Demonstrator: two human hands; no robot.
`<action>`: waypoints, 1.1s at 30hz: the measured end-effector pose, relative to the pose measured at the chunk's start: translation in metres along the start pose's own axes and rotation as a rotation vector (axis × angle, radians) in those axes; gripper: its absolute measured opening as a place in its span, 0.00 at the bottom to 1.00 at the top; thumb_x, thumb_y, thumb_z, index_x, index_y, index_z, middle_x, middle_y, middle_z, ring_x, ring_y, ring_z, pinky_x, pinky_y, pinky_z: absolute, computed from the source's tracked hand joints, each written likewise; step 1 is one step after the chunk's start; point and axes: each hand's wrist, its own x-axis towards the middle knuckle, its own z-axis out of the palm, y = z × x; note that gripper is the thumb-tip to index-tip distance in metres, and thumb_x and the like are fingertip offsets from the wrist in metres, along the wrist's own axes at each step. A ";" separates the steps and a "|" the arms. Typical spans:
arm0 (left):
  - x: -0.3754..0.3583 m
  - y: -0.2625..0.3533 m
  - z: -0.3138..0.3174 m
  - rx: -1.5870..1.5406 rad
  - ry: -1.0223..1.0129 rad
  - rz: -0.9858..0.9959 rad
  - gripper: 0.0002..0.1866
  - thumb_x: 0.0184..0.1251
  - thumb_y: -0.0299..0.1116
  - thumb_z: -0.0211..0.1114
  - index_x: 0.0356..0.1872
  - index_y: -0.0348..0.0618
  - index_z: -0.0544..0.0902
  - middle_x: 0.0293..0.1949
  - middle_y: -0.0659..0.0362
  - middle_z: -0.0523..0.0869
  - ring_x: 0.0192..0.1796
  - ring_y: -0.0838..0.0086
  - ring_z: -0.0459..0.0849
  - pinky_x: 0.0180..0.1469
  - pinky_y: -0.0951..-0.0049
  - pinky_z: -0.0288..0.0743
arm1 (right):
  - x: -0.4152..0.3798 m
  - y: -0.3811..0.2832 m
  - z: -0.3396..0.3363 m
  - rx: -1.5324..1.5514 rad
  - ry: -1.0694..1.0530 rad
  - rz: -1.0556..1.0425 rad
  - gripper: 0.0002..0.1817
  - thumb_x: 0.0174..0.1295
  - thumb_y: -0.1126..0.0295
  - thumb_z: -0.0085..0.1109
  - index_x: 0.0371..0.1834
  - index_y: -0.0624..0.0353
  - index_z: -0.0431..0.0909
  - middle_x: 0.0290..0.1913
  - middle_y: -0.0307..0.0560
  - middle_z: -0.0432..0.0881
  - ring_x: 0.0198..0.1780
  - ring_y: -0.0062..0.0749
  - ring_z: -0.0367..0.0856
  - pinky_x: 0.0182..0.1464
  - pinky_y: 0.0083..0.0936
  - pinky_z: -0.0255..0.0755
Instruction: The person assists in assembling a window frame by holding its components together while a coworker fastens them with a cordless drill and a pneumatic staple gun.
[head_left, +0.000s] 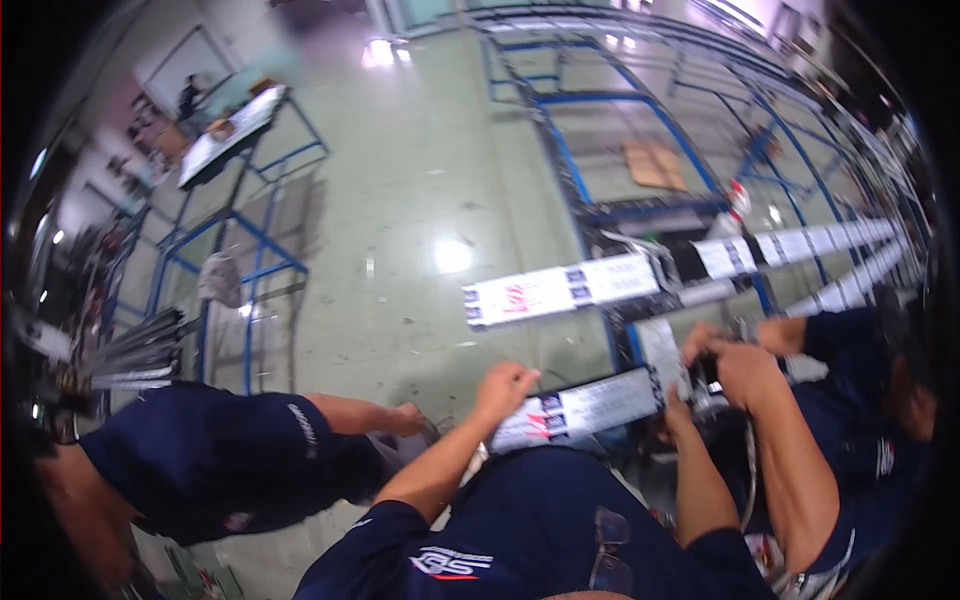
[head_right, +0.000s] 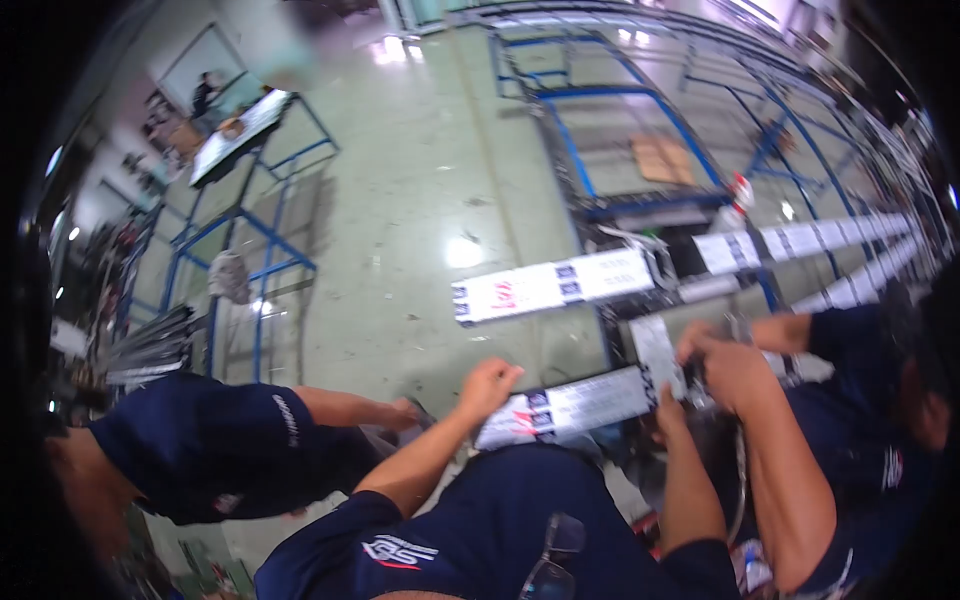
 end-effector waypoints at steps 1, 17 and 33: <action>-0.002 0.000 -0.002 0.039 -0.058 0.005 0.21 0.72 0.51 0.67 0.30 0.41 0.86 0.35 0.48 0.86 0.42 0.51 0.85 0.46 0.54 0.78 | -0.013 -0.010 0.002 0.058 0.009 0.016 0.43 0.68 0.21 0.38 0.42 0.55 0.80 0.19 0.42 0.76 0.11 0.35 0.70 0.10 0.34 0.59; 0.002 0.016 0.013 0.324 -0.348 -0.049 0.23 0.73 0.53 0.63 0.37 0.40 0.86 0.38 0.46 0.88 0.43 0.48 0.86 0.48 0.51 0.78 | -0.046 -0.030 -0.008 -0.090 -0.029 0.058 0.52 0.68 0.22 0.39 0.69 0.63 0.76 0.60 0.55 0.82 0.50 0.45 0.84 0.31 0.40 0.81; 0.005 0.022 0.009 0.422 -0.373 -0.084 0.23 0.75 0.53 0.60 0.38 0.40 0.86 0.40 0.49 0.89 0.46 0.52 0.87 0.51 0.54 0.79 | -0.044 -0.034 -0.005 -0.146 -0.006 0.065 0.51 0.70 0.22 0.34 0.63 0.66 0.77 0.50 0.53 0.83 0.41 0.42 0.84 0.32 0.40 0.81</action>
